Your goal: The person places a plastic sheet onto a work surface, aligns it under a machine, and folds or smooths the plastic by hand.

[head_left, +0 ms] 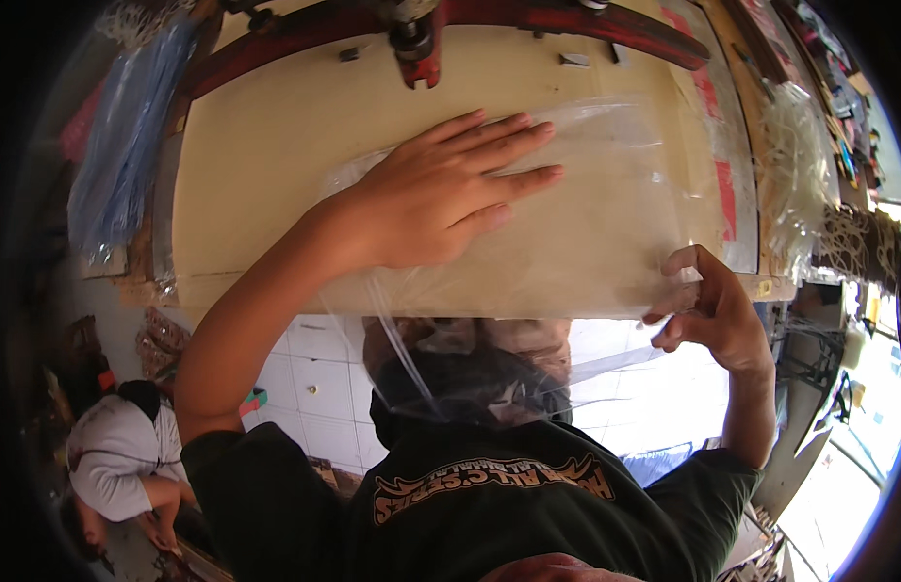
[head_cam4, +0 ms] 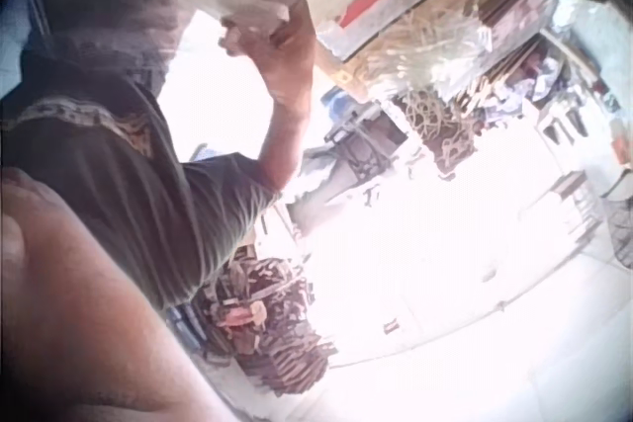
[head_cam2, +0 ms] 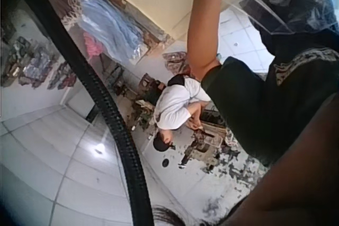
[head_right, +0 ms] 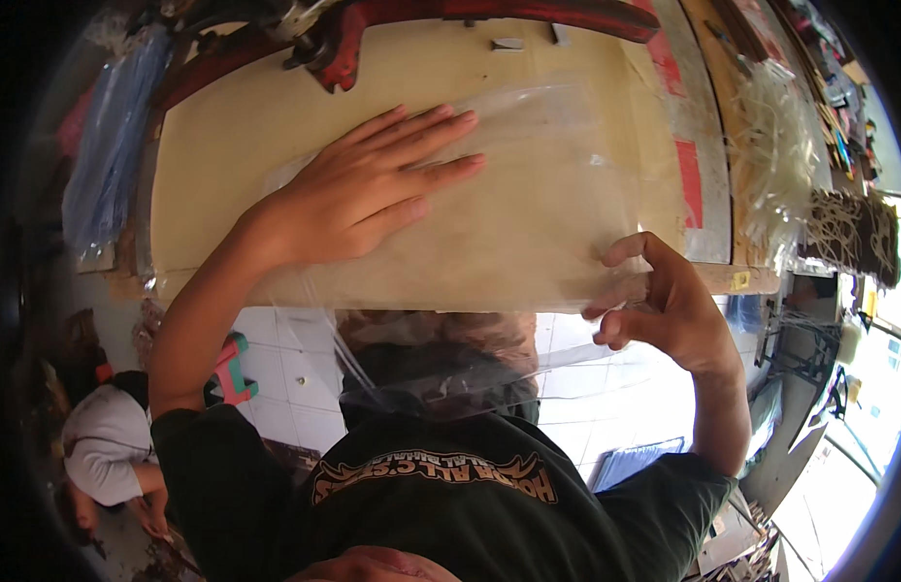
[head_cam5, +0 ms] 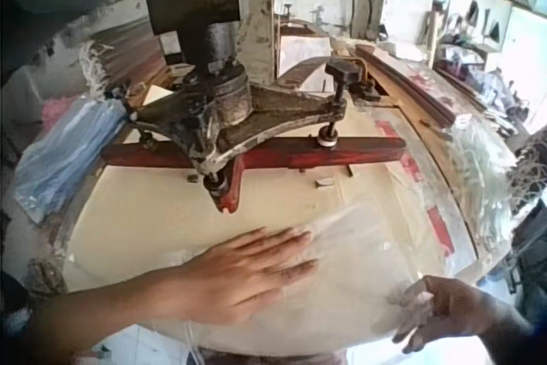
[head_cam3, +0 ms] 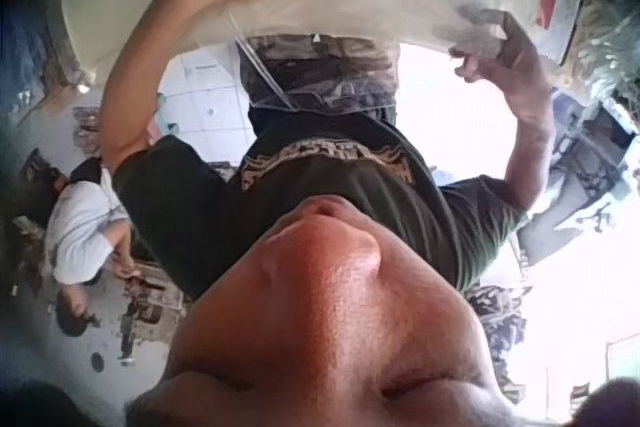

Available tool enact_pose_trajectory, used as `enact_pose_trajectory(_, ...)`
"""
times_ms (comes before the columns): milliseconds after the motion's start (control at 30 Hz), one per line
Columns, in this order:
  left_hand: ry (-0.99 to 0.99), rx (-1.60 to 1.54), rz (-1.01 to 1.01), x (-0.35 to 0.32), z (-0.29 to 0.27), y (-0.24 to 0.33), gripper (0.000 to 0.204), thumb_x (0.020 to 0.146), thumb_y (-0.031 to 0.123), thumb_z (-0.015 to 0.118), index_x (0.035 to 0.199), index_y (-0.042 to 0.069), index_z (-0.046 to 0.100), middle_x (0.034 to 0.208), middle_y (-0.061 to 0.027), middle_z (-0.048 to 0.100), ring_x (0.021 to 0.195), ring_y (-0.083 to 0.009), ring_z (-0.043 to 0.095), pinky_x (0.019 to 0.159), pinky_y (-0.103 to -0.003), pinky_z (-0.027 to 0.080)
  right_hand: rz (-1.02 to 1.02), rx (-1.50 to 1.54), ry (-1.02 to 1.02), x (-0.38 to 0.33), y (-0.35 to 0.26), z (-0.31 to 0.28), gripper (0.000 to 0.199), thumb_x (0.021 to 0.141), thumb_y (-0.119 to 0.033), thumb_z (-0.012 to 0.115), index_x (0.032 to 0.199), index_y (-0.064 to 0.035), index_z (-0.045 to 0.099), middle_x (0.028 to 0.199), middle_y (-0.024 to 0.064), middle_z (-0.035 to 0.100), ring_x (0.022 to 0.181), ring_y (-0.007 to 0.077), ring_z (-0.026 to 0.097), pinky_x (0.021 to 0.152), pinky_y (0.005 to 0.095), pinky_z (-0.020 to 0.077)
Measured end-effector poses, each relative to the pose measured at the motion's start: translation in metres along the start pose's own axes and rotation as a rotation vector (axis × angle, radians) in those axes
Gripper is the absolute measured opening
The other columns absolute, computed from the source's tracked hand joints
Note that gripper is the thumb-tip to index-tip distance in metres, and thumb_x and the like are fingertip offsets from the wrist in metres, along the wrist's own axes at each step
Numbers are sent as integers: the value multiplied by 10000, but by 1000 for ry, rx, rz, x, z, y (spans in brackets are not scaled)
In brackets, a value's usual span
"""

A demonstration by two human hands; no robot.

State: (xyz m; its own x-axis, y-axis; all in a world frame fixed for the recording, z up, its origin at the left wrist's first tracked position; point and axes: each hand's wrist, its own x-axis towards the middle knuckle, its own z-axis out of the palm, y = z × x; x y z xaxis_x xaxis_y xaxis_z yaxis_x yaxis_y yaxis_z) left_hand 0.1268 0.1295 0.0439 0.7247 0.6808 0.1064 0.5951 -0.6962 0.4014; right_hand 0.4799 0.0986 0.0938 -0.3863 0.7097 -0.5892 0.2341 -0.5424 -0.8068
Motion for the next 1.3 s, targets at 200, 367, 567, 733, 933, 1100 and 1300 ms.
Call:
enact_pose_trajectory(200, 47, 34, -4, -7, 3, 1, 535, 996, 197, 515, 1527, 238, 473, 1664, -50, 290, 1533, -257, 261, 1256, -472, 188, 60, -61, -129, 2, 0, -9, 554, 814, 84, 758, 1263, 21, 440, 740, 170, 695, 535, 181, 660, 503, 260, 511)
enact_pose_trajectory(367, 63, 44, 12, 0, 6, 0, 541, 979, 188, 535, 1517, 224, 487, 1649, -71, 319, 1522, -279, 287, 1243, -483, 216, 51, -126, -114, -4, -2, -13, 593, 822, 62, 772, 1309, 39, 433, 756, 141, 700, 622, 176, 687, 561, 264, 536)
enact_pose_trajectory(567, 21, 62, -28, 1, -4, 8, 545, 957, 163, 554, 1499, 202, 513, 1632, -102, 351, 1505, -313, 319, 1233, -492, 227, -366, -366, 117, -22, 21, -4, 772, 837, 51, 771, 1485, 72, 351, 934, 110, 709, 882, 170, 705, 775, 292, 569)
enact_pose_trajectory(733, -17, 80, -54, 7, -8, 13, 543, 962, 169, 535, 1504, 189, 507, 1635, -107, 343, 1511, -319, 308, 1237, -494, 212, -834, -916, 558, -9, 14, 4, 535, 828, -20, 787, 1330, 8, 606, 1225, 185, 675, 1090, 321, 678, 931, 386, 545)
enact_pose_trajectory(933, -50, 69, -43, 8, -10, 12, 540, 974, 190, 490, 1514, 166, 491, 1643, -126, 322, 1512, -341, 301, 1239, -490, 206, -955, -1256, 317, 25, -7, 23, 536, 943, -379, 660, 1366, -56, 600, 1457, 209, 531, 1346, 402, 503, 1107, 504, 415)
enact_pose_trajectory(1100, -57, 82, -35, 8, -11, 13, 550, 965, 201, 495, 1515, 172, 490, 1644, -138, 315, 1508, -363, 301, 1234, -503, 210, -848, -1525, 286, 43, 2, 27, 696, 981, -589, 495, 1438, -65, 529, 1504, 203, 483, 1413, 391, 426, 1177, 551, 296)
enact_pose_trajectory(1300, -47, 107, -19, 9, -7, 9, 557, 947, 227, 510, 1500, 165, 504, 1617, -189, 339, 1485, -398, 326, 1218, -531, 237, -957, -1384, 184, 66, -39, 40, 756, 987, -602, 466, 1468, -19, 480, 1508, 194, 468, 1414, 360, 422, 1190, 519, 297)
